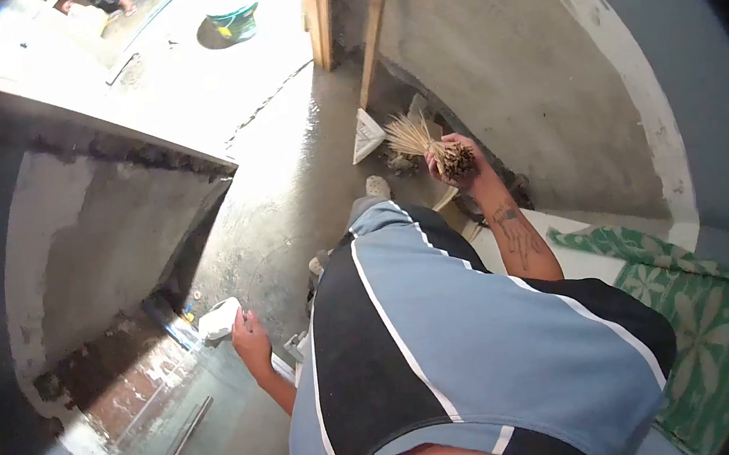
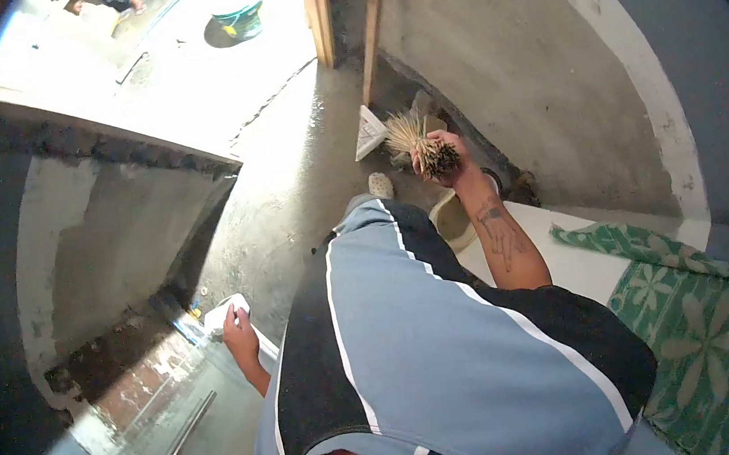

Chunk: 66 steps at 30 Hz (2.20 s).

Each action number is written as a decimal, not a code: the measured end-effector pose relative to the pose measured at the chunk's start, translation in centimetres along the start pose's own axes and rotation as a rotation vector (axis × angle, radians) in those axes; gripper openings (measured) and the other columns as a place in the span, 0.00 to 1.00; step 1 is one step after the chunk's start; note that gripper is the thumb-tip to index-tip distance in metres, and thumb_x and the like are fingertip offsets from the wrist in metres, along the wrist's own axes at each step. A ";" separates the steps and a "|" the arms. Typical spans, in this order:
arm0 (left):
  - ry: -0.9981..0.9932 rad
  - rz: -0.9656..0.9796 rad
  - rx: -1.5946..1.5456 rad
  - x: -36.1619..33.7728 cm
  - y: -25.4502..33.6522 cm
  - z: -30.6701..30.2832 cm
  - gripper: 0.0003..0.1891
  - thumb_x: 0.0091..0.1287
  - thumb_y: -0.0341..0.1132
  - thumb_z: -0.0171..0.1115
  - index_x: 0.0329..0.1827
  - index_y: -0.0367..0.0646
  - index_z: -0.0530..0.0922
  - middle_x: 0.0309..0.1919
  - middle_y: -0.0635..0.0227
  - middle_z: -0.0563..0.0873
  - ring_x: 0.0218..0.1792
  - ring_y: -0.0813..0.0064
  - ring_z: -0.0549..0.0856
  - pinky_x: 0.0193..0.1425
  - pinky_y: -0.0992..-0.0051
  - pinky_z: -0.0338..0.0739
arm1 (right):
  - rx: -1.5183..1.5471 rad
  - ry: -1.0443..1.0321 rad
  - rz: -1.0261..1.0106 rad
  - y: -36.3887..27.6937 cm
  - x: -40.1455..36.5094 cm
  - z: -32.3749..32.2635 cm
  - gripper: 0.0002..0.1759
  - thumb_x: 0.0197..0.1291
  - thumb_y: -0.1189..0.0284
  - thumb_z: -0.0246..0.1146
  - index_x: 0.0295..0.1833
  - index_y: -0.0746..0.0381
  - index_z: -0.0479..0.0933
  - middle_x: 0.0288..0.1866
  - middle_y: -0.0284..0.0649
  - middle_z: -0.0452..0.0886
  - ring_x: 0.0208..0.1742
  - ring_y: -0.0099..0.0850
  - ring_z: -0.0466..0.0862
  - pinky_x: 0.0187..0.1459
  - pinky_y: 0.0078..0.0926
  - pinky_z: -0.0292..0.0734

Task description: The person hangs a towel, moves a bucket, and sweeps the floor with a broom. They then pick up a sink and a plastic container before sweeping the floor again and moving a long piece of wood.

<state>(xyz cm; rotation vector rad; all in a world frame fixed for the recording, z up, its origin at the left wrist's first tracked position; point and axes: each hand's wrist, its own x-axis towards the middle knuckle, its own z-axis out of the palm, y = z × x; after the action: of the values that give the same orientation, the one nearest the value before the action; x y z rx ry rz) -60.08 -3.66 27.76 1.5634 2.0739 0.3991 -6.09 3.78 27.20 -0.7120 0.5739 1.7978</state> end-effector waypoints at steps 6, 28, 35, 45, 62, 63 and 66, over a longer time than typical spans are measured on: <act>-0.053 -0.069 0.070 0.7 7.4 1.5 0.20 0.67 0.39 0.55 0.56 0.34 0.75 0.44 0.48 0.82 0.45 0.53 0.82 0.51 0.63 0.73 | 0.120 -0.113 0.059 -8.2 -0.2 -3.0 0.20 0.59 0.67 0.50 0.47 0.75 0.66 0.39 0.50 0.73 0.35 0.38 0.77 0.39 0.36 0.78; -0.193 0.501 -0.079 9.5 33.5 8.4 0.22 0.61 0.37 0.63 0.59 0.44 0.74 0.46 0.56 0.81 0.44 0.58 0.83 0.47 0.65 0.77 | -0.276 -0.204 0.114 -5.1 9.0 8.4 0.16 0.65 0.61 0.54 0.45 0.64 0.72 0.37 0.46 0.81 0.37 0.40 0.83 0.41 0.40 0.83; -0.347 0.575 -0.370 20.0 37.8 8.8 0.17 0.64 0.33 0.61 0.56 0.39 0.76 0.42 0.55 0.83 0.43 0.64 0.85 0.45 0.69 0.77 | -0.193 -0.241 -0.009 -6.2 9.8 13.0 0.10 0.64 0.64 0.54 0.47 0.56 0.71 0.33 0.43 0.79 0.33 0.38 0.82 0.31 0.38 0.80; -0.568 1.118 -0.443 43.0 51.9 19.9 0.26 0.58 0.39 0.68 0.58 0.36 0.73 0.43 0.53 0.84 0.43 0.60 0.84 0.48 0.68 0.78 | -0.103 0.061 -0.418 -5.1 9.6 14.5 0.16 0.63 0.62 0.57 0.50 0.61 0.74 0.35 0.38 0.79 0.32 0.34 0.82 0.35 0.37 0.83; -0.336 0.914 -0.057 57.1 76.8 39.1 0.24 0.58 0.47 0.67 0.46 0.34 0.76 0.39 0.54 0.83 0.39 0.62 0.83 0.42 0.65 0.77 | -0.165 1.756 -1.056 38.3 11.0 6.4 0.21 0.48 0.69 0.63 0.51 0.59 0.75 0.51 0.40 0.78 0.55 0.35 0.76 0.57 0.38 0.70; -0.313 0.909 -0.074 57.0 76.7 38.8 0.24 0.58 0.48 0.67 0.45 0.34 0.76 0.39 0.54 0.83 0.38 0.62 0.83 0.41 0.65 0.77 | -0.254 1.822 -0.936 40.2 12.0 6.7 0.19 0.47 0.70 0.62 0.49 0.59 0.76 0.49 0.41 0.78 0.54 0.37 0.76 0.59 0.39 0.68; -0.254 0.897 -0.123 54.1 77.4 38.2 0.25 0.57 0.49 0.67 0.43 0.34 0.77 0.37 0.55 0.83 0.36 0.62 0.83 0.39 0.65 0.77 | -0.782 2.017 -0.219 44.5 15.5 8.0 0.13 0.45 0.72 0.59 0.40 0.58 0.77 0.40 0.40 0.80 0.51 0.40 0.76 0.58 0.44 0.65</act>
<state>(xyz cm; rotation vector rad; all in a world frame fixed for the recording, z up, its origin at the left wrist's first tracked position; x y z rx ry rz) 12.08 68.07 24.31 2.2562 1.0455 0.5749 -53.76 5.40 23.84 -2.9401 0.8767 0.4167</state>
